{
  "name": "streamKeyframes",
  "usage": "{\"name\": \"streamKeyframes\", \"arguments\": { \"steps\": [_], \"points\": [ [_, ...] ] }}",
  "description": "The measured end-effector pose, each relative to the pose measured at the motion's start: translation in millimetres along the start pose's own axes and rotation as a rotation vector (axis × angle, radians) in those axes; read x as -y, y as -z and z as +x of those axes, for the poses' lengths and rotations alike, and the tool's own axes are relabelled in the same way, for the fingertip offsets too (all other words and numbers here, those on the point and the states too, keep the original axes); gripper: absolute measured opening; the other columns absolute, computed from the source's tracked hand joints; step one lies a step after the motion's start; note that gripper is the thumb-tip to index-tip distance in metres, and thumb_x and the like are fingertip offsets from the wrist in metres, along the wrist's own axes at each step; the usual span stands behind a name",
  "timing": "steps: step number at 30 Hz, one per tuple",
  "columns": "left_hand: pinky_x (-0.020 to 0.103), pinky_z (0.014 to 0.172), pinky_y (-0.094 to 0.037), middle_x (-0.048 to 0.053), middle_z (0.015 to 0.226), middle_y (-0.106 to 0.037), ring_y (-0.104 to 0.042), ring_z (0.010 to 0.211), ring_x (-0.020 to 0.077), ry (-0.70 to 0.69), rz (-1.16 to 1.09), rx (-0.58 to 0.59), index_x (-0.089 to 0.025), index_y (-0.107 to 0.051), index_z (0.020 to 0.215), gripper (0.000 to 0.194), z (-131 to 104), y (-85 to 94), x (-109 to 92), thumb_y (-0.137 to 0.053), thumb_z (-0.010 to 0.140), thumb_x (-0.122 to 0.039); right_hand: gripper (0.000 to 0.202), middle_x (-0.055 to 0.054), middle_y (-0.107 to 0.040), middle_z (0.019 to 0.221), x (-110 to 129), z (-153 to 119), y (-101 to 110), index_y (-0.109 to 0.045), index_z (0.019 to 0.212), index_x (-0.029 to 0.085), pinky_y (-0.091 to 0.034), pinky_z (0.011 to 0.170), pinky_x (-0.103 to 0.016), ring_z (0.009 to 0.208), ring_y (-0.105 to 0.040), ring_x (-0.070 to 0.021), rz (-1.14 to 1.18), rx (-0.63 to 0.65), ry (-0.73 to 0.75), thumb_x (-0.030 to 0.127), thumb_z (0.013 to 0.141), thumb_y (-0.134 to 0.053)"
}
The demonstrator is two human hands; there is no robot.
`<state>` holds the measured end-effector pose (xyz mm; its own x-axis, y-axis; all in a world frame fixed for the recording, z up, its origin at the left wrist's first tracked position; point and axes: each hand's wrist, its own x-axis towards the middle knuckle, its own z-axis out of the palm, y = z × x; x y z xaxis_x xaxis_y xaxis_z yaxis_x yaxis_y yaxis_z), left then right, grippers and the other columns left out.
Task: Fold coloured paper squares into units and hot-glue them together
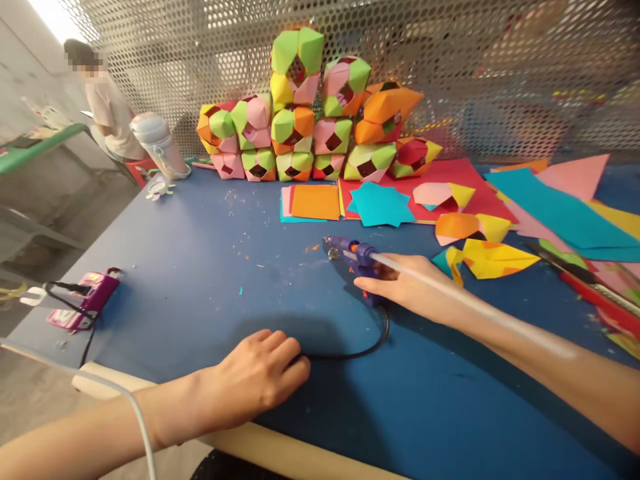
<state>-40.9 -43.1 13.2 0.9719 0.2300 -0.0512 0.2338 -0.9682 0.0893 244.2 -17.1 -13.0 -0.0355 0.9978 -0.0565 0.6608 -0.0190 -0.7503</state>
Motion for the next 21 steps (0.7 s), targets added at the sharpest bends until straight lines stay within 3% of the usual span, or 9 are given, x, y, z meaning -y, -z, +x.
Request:
{"name": "streamKeyframes", "arguments": {
  "steps": [3,6,9,13,17,21],
  "points": [
    [0.031,0.060,-0.042,0.007,0.084,-0.055,-0.048,0.069,0.0177,0.149,0.053,-0.006,-0.015,-0.054,0.099,0.022,-18,-2.4,19,-0.037,0.087,-0.009,0.024,-0.002,-0.068,0.072,18,7,-9,-0.061,0.077,0.018,-0.046,0.056,-0.027,0.062,-0.062,-0.0167,0.109,0.085,-0.036,0.042,0.074,-0.063],
    [0.031,0.064,-0.044,0.007,0.084,-0.056,-0.051,0.072,0.0185,0.373,0.204,-0.037,-0.017,-0.056,0.095,0.024,-38,-1.1,51,-0.036,0.086,-0.008,0.028,-0.001,-0.067,0.072,44,29,-26,-0.060,0.078,0.017,-0.044,0.053,-0.025,0.060,-0.060,-0.0145,0.276,0.057,0.060,0.044,0.072,-0.065],
    [0.031,0.068,-0.046,0.008,0.088,-0.058,-0.055,0.078,0.0195,0.539,0.340,-0.093,-0.016,-0.057,0.096,0.025,-61,4.1,86,-0.036,0.085,-0.008,0.027,-0.002,-0.065,0.070,75,69,-51,-0.059,0.076,0.016,-0.041,0.049,-0.023,0.057,-0.057,-0.0116,0.395,0.050,0.187,0.042,0.073,-0.064],
    [0.030,0.063,-0.046,0.008,0.092,-0.059,-0.058,0.072,0.0188,0.698,0.426,-0.125,-0.016,-0.058,0.097,0.025,-91,10.9,121,-0.036,0.085,-0.012,0.028,0.001,-0.059,0.057,111,132,-89,-0.058,0.070,0.015,-0.040,0.048,-0.022,0.048,-0.052,-0.0089,0.328,-0.001,0.228,0.042,0.075,-0.063],
    [0.030,0.060,-0.046,0.009,0.094,-0.060,-0.058,0.068,0.0186,0.794,0.468,-0.043,-0.016,-0.059,0.097,0.028,-117,8.9,136,-0.032,0.088,-0.017,0.033,-0.001,-0.058,0.052,127,175,-120,-0.057,0.064,0.016,-0.043,0.052,-0.023,0.049,-0.056,-0.0117,0.293,-0.003,0.236,0.045,0.078,-0.060],
    [0.032,0.065,-0.048,0.010,0.091,-0.061,-0.061,0.078,0.0222,0.744,0.430,-0.032,-0.016,-0.060,0.096,0.030,-142,-1.6,145,-0.031,0.090,-0.023,0.032,-0.002,-0.060,0.054,128,189,-132,-0.054,0.059,0.017,-0.043,0.057,-0.024,0.058,-0.060,-0.0149,0.247,-0.018,0.236,0.042,0.074,-0.066]
  ]
}}
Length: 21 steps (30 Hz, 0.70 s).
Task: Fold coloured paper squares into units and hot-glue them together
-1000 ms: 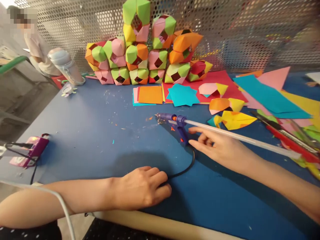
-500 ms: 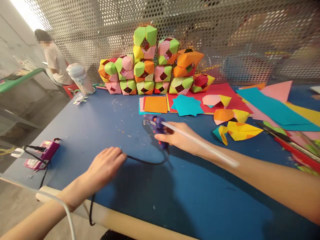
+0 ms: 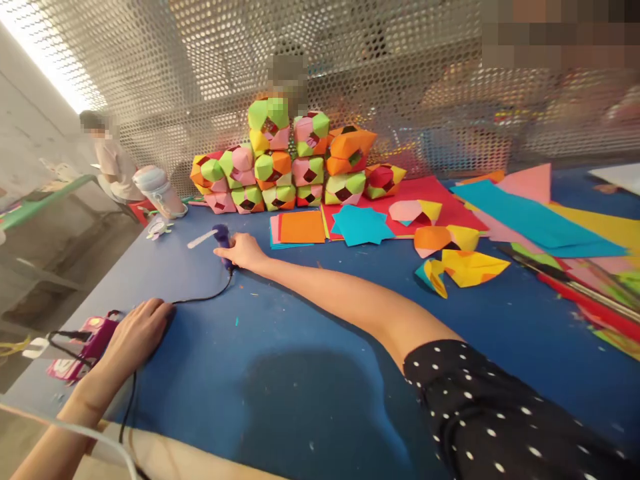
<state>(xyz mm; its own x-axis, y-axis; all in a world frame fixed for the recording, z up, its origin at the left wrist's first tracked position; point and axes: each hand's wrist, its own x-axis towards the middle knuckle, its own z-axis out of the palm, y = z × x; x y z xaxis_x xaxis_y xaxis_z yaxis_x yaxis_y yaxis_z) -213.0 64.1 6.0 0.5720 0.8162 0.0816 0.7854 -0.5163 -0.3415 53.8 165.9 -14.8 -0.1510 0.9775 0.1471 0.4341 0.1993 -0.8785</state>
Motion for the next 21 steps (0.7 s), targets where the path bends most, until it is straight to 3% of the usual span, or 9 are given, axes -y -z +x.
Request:
{"name": "streamKeyframes", "arguments": {
  "steps": [4,7,11,15,18,21],
  "points": [
    [0.036,0.073,-0.050,0.006,0.100,-0.059,-0.060,0.083,0.0223,-0.030,-0.084,-0.087,-0.024,-0.057,0.099,0.025,-10,-9.5,7,-0.036,0.089,-0.031,0.034,0.002,-0.058,0.052,0,2,4,-0.055,0.061,0.017,-0.041,0.059,-0.021,0.061,-0.059,-0.0136,-0.026,0.032,0.020,0.047,0.074,-0.065],
    [0.043,0.081,-0.050,0.001,0.112,-0.057,-0.058,0.090,0.0236,-0.018,-0.129,-0.152,-0.032,-0.053,0.106,0.024,-11,-7.6,-4,-0.036,0.089,-0.034,0.039,0.003,-0.056,0.053,2,1,9,-0.052,0.062,0.017,-0.040,0.059,-0.020,0.065,-0.059,-0.0143,-0.057,0.049,0.027,0.052,0.072,-0.065],
    [0.044,0.081,-0.049,0.011,0.117,-0.056,-0.060,0.093,0.0270,-0.195,-0.107,-0.244,-0.023,-0.052,0.112,0.027,2,-3.1,-35,-0.042,0.088,-0.031,0.036,-0.002,-0.062,0.074,2,-17,21,-0.050,0.070,0.016,-0.041,0.062,-0.022,0.075,-0.059,-0.0167,-0.079,0.031,0.043,0.051,0.075,-0.061],
    [0.039,0.081,-0.049,0.014,0.115,-0.058,-0.061,0.094,0.0254,-0.431,-0.119,-0.324,-0.018,-0.053,0.113,0.027,31,4.2,-74,-0.047,0.087,-0.023,0.025,-0.003,-0.064,0.091,0,-72,56,-0.051,0.092,0.016,-0.044,0.068,-0.021,0.081,-0.059,-0.0137,-0.057,0.066,0.095,0.036,0.079,-0.059],
    [0.039,0.086,-0.048,0.013,0.113,-0.060,-0.060,0.098,0.0246,-0.577,-0.176,-0.393,-0.017,-0.057,0.110,0.025,58,17.7,-110,-0.048,0.086,-0.017,0.020,-0.003,-0.062,0.098,-5,-128,99,-0.052,0.096,0.017,-0.044,0.070,-0.022,0.077,-0.058,-0.0120,-0.106,0.120,0.213,0.026,0.079,-0.059],
    [0.039,0.087,-0.048,0.013,0.112,-0.061,-0.059,0.098,0.0242,-0.697,-0.236,-0.383,-0.016,-0.059,0.107,0.024,86,35.2,-148,-0.047,0.086,-0.014,0.021,-0.005,-0.058,0.104,-16,-181,151,-0.052,0.102,0.017,-0.046,0.065,-0.025,0.064,-0.055,-0.0089,-0.223,0.039,0.258,0.021,0.081,-0.054]
  ]
}}
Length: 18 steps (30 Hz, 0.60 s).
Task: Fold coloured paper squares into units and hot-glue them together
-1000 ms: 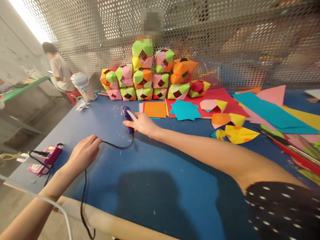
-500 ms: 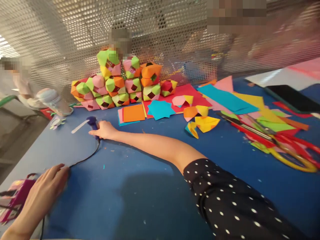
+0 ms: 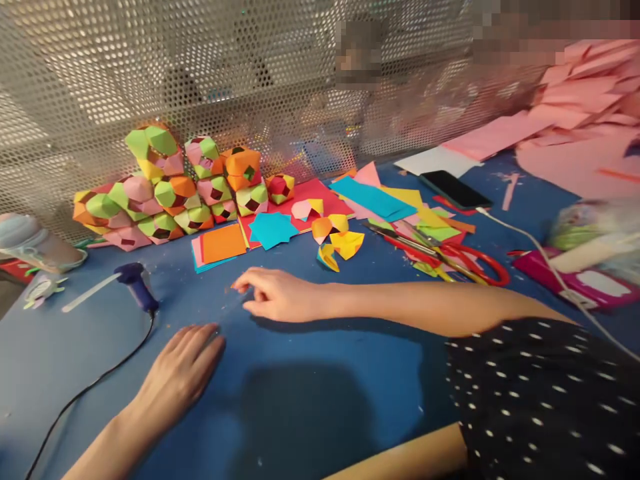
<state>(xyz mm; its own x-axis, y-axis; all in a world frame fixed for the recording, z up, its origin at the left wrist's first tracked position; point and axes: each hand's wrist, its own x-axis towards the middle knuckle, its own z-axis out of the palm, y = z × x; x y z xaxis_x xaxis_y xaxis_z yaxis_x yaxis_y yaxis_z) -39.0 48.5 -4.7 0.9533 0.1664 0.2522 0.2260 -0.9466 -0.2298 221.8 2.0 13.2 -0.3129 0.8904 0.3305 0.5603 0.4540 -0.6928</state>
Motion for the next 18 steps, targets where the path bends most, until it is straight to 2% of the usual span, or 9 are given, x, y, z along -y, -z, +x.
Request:
{"name": "streamKeyframes", "arguments": {
  "steps": [3,5,7,8,10,12,15,18],
  "points": [
    [0.039,0.088,-0.047,0.013,0.113,-0.060,-0.057,0.100,0.0246,-0.098,-0.066,0.021,-0.016,-0.059,0.109,0.026,47,-6.5,-11,-0.045,0.087,-0.013,0.020,-0.006,-0.059,0.101,-19,-49,47,-0.053,0.104,0.020,-0.048,0.072,-0.029,0.071,-0.058,-0.0131,-0.241,-0.270,-0.069,0.020,0.084,-0.049],
    [0.040,0.088,-0.047,0.014,0.113,-0.060,-0.057,0.101,0.0251,-0.124,-0.105,0.006,-0.015,-0.059,0.109,0.026,76,-13.4,-17,-0.043,0.088,-0.013,0.021,-0.009,-0.059,0.108,-37,-76,73,-0.054,0.105,0.022,-0.044,0.089,-0.036,0.099,-0.057,-0.0202,-0.458,-0.449,-0.112,0.019,0.085,-0.048],
    [0.040,0.086,-0.048,0.014,0.112,-0.060,-0.058,0.098,0.0243,-0.093,-0.167,-0.023,-0.016,-0.059,0.107,0.025,103,-22.2,-23,-0.041,0.089,-0.017,0.022,-0.010,-0.059,0.111,-57,-97,93,-0.055,0.105,0.022,-0.040,0.095,-0.041,0.109,-0.053,-0.0241,-0.606,-0.551,-0.232,0.020,0.084,-0.049],
    [0.041,0.085,-0.048,0.014,0.111,-0.060,-0.058,0.097,0.0243,-0.064,-0.201,-0.037,-0.016,-0.059,0.105,0.024,117,-26.9,-25,-0.041,0.090,-0.019,0.021,-0.011,-0.060,0.110,-68,-105,99,-0.056,0.104,0.021,-0.041,0.093,-0.041,0.106,-0.055,-0.0249,-0.617,-0.577,-0.333,0.024,0.083,-0.051],
    [0.041,0.084,-0.048,0.014,0.110,-0.060,-0.059,0.097,0.0246,0.014,-0.289,-0.049,-0.015,-0.058,0.104,0.024,143,-35.8,-31,-0.041,0.091,-0.026,0.025,-0.010,-0.064,0.103,-87,-115,105,-0.057,0.101,0.019,-0.046,0.084,-0.038,0.091,-0.060,-0.0235,-0.546,-0.608,-0.554,0.032,0.080,-0.056],
    [0.040,0.084,-0.048,0.013,0.106,-0.061,-0.059,0.097,0.0242,0.118,-0.392,-0.050,-0.014,-0.058,0.104,0.027,168,-43.3,-36,-0.043,0.091,-0.033,0.026,-0.009,-0.066,0.092,-103,-118,103,-0.059,0.097,0.018,-0.048,0.072,-0.034,0.080,-0.063,-0.0214,-0.502,-0.609,-0.643,0.038,0.081,-0.054],
    [0.039,0.083,-0.046,0.011,0.100,-0.061,-0.058,0.096,0.0246,0.276,-0.478,-0.066,-0.015,-0.056,0.104,0.036,201,-53.0,-42,-0.048,0.087,-0.045,0.023,-0.005,-0.067,0.081,-115,-115,95,-0.060,0.091,0.019,-0.046,0.063,-0.030,0.072,-0.062,-0.0196,-0.489,-0.600,-0.665,0.038,0.079,-0.055],
    [0.041,0.080,-0.045,0.010,0.095,-0.060,-0.058,0.093,0.0259,0.359,-0.494,-0.064,-0.016,-0.057,0.097,0.037,226,-64.2,-47,-0.049,0.084,-0.049,0.014,-0.003,-0.066,0.078,-118,-111,90,-0.060,0.084,0.020,-0.043,0.062,-0.027,0.069,-0.060,-0.0173,-0.480,-0.604,-0.643,0.031,0.077,-0.054]
  ]
}}
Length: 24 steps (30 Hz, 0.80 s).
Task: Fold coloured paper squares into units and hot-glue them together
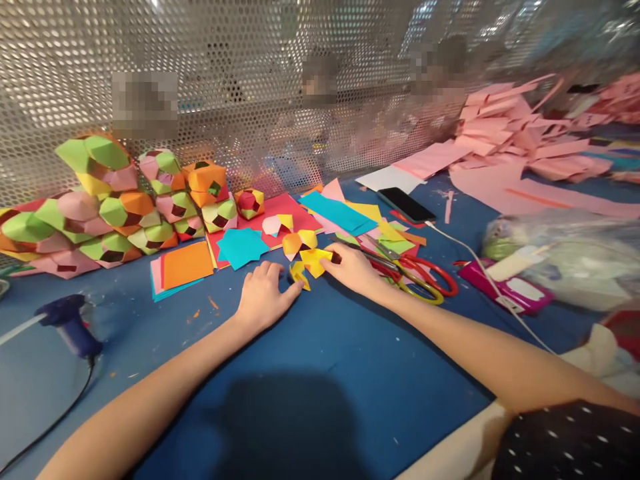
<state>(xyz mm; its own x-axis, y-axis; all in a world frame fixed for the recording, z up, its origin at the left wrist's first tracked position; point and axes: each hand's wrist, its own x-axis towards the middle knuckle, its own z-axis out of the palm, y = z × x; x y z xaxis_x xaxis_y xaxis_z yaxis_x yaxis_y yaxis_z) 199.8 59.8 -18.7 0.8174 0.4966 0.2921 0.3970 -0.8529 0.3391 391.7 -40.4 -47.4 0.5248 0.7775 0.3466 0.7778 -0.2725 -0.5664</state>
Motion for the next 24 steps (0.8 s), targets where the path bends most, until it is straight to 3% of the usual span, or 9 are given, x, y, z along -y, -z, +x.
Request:
{"name": "streamKeyframes", "arguments": {
  "steps": [4,8,12,15,18,21,24],
  "points": [
    [0.040,0.078,-0.042,0.008,0.088,-0.058,-0.056,0.090,0.0255,0.001,-0.041,-0.024,-0.017,-0.056,0.086,0.016,17,-16.2,2,-0.056,0.079,-0.032,0.009,-0.001,-0.063,0.076,3,-1,1,-0.057,0.079,0.019,-0.041,0.061,-0.025,0.065,-0.057,-0.0148,0.040,-0.022,0.036,0.026,0.077,-0.051],
    [0.032,0.074,-0.044,0.005,0.084,-0.056,-0.055,0.083,0.0193,-0.034,-0.124,-0.042,-0.019,-0.052,0.079,0.004,22,-18.9,12,-0.050,0.077,-0.016,0.010,0.000,-0.061,0.071,9,-5,3,-0.055,0.082,0.020,-0.041,0.056,-0.025,0.058,-0.054,-0.0138,0.057,0.001,0.071,0.028,0.081,-0.049],
    [0.027,0.068,-0.045,0.003,0.083,-0.055,-0.054,0.076,0.0156,-0.039,-0.214,-0.085,-0.019,-0.050,0.080,0.007,20,-12.2,21,-0.046,0.076,-0.014,0.016,-0.003,-0.064,0.084,17,-9,12,-0.057,0.090,0.020,-0.044,0.065,-0.027,0.070,-0.058,-0.0160,0.028,0.042,0.164,0.034,0.082,-0.054],
    [0.027,0.064,-0.044,0.001,0.077,-0.055,-0.054,0.070,0.0145,-0.004,-0.328,-0.063,-0.020,-0.051,0.080,0.005,19,-8.0,25,-0.048,0.077,-0.018,0.023,-0.005,-0.065,0.095,11,2,31,-0.057,0.099,0.021,-0.044,0.073,-0.029,0.079,-0.060,-0.0172,-0.066,-0.034,0.206,0.038,0.085,-0.052],
    [0.026,0.062,-0.044,0.000,0.076,-0.057,-0.054,0.068,0.0144,0.028,-0.386,-0.022,-0.020,-0.052,0.082,0.006,19,-6.6,27,-0.049,0.077,-0.021,0.024,-0.005,-0.065,0.101,-13,31,59,-0.056,0.103,0.021,-0.045,0.076,-0.028,0.086,-0.062,-0.0171,-0.228,-0.073,0.033,0.037,0.086,-0.049],
    [0.027,0.064,-0.045,0.001,0.079,-0.058,-0.055,0.070,0.0152,0.045,-0.408,-0.003,-0.020,-0.053,0.084,0.008,20,-6.6,27,-0.049,0.079,-0.024,0.029,-0.008,-0.064,0.108,-51,72,88,-0.056,0.107,0.019,-0.045,0.078,-0.030,0.091,-0.062,-0.0198,-0.327,-0.081,-0.102,0.033,0.082,-0.054],
    [0.028,0.065,-0.046,0.002,0.084,-0.060,-0.056,0.072,0.0151,0.049,-0.435,-0.002,-0.020,-0.052,0.085,0.009,19,-6.4,28,-0.049,0.081,-0.027,0.039,-0.018,-0.058,0.118,-96,106,110,-0.054,0.113,0.012,-0.042,0.087,-0.037,0.107,-0.056,-0.0281,-0.427,-0.129,-0.276,0.034,0.081,-0.054]
  ]
}}
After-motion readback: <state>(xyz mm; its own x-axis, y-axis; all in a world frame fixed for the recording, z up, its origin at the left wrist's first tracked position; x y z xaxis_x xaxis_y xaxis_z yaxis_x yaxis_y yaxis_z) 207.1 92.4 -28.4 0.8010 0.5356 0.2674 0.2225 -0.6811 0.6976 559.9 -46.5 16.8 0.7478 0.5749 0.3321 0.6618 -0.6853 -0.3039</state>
